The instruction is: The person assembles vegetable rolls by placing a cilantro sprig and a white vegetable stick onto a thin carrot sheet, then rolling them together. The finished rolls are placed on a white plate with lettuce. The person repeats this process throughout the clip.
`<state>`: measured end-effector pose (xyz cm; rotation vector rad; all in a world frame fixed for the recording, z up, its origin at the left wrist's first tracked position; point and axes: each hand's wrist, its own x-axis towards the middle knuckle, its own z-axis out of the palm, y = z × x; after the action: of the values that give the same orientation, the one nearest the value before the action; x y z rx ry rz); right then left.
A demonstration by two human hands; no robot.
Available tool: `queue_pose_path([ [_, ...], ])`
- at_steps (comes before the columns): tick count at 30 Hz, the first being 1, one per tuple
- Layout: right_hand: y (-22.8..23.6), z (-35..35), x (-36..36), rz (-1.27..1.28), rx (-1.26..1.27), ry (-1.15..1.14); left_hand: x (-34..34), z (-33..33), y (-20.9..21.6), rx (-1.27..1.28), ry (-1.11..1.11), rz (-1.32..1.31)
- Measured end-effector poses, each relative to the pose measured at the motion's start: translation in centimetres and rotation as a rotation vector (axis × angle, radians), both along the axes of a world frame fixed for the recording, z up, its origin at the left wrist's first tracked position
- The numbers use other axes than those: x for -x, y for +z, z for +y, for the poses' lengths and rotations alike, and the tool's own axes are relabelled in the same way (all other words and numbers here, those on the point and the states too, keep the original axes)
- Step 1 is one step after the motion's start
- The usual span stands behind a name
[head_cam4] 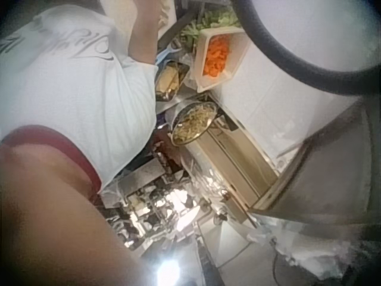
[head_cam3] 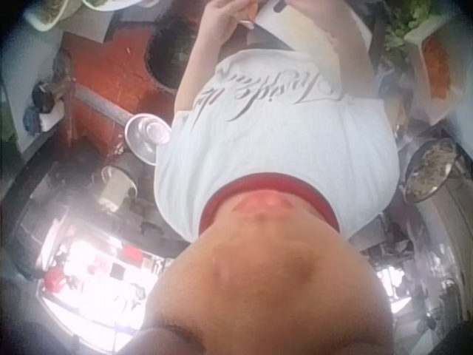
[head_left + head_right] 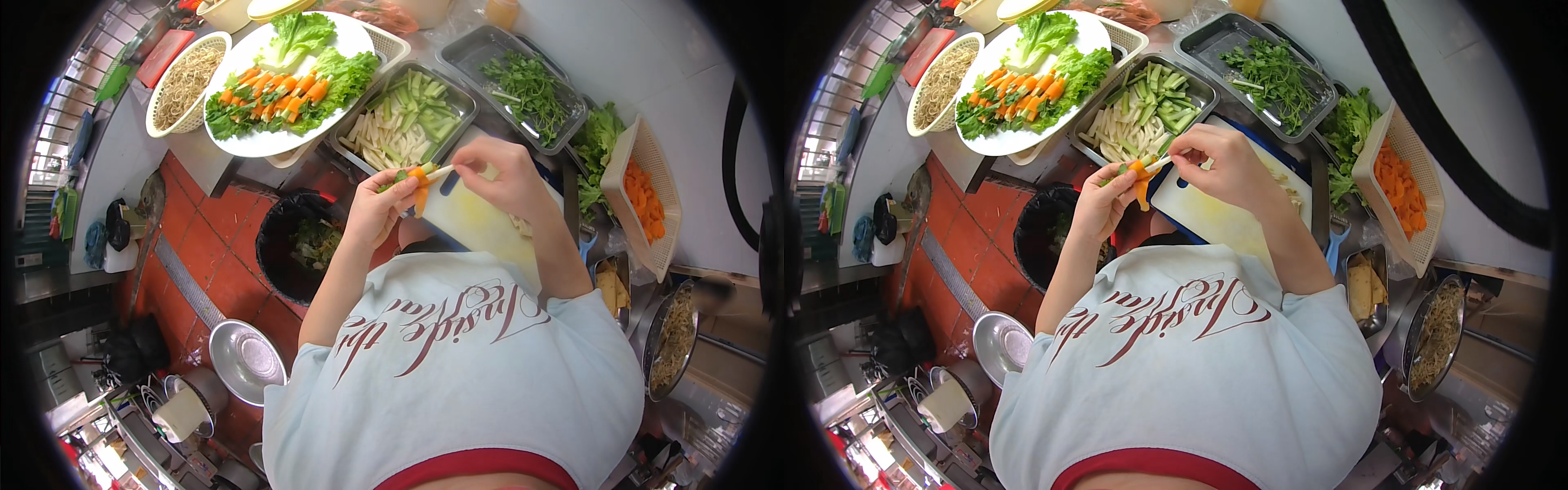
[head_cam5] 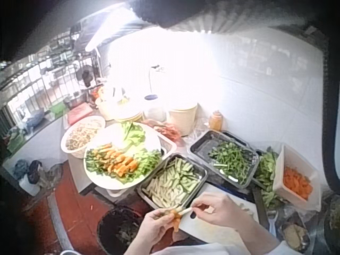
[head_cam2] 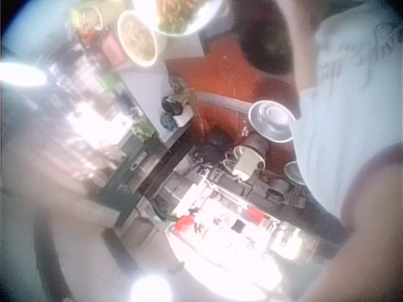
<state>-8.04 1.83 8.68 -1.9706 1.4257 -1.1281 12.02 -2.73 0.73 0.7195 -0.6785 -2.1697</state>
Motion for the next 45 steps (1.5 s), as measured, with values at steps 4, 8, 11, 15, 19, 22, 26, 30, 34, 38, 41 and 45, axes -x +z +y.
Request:
queue_pose_path([
  [4, -0.1, 0.0, 0.1, 0.022, 0.020, -0.025, 0.0, -0.1, 0.3, -0.041, 0.007, 0.003],
  [8, -0.3, 0.0, -0.1, 0.005, 0.049, -0.026, 0.0, -0.3, -0.1, -0.028, -0.007, 0.007],
  [11, -0.4, 0.0, -0.1, 0.005, 0.060, -0.026, 0.1, -0.2, 0.0, -0.039, -0.002, 0.023],
  [15, -0.8, 0.1, -0.1, 0.011, 0.071, -0.052, 0.3, -0.2, 0.3, -0.039, 0.007, 0.015],
  [19, -0.9, 0.5, -0.6, -0.047, 0.037, -0.079, 0.6, -0.1, 0.3, -0.022, 0.041, -0.008],
  [22, -1.5, 0.4, -0.9, -0.061, 0.070, -0.073, 0.7, 0.0, 0.5, -0.003, 0.060, -0.035],
  [26, -1.6, 0.3, -0.4, -0.046, -0.024, -0.037, 0.7, 0.0, 0.4, 0.018, 0.050, -0.039],
  [30, -1.6, -0.3, 0.5, -0.012, -0.038, 0.024, 0.6, -0.1, 0.4, 0.013, 0.005, -0.070],
  [34, -1.2, -0.5, 0.7, 0.055, -0.004, 0.052, 0.5, -0.2, 0.2, -0.027, -0.028, -0.052],
  [38, -1.3, -0.3, 0.1, 0.104, 0.093, 0.009, 0.8, -0.1, 0.2, -0.055, 0.002, -0.012],
  [41, -1.7, -0.1, -0.6, 0.082, 0.155, -0.040, 1.0, -0.1, 0.4, -0.059, 0.028, -0.004],
  [45, -2.0, -0.2, -0.3, -0.030, 0.058, -0.032, 1.1, -0.2, 0.3, -0.039, 0.038, 0.005],
])
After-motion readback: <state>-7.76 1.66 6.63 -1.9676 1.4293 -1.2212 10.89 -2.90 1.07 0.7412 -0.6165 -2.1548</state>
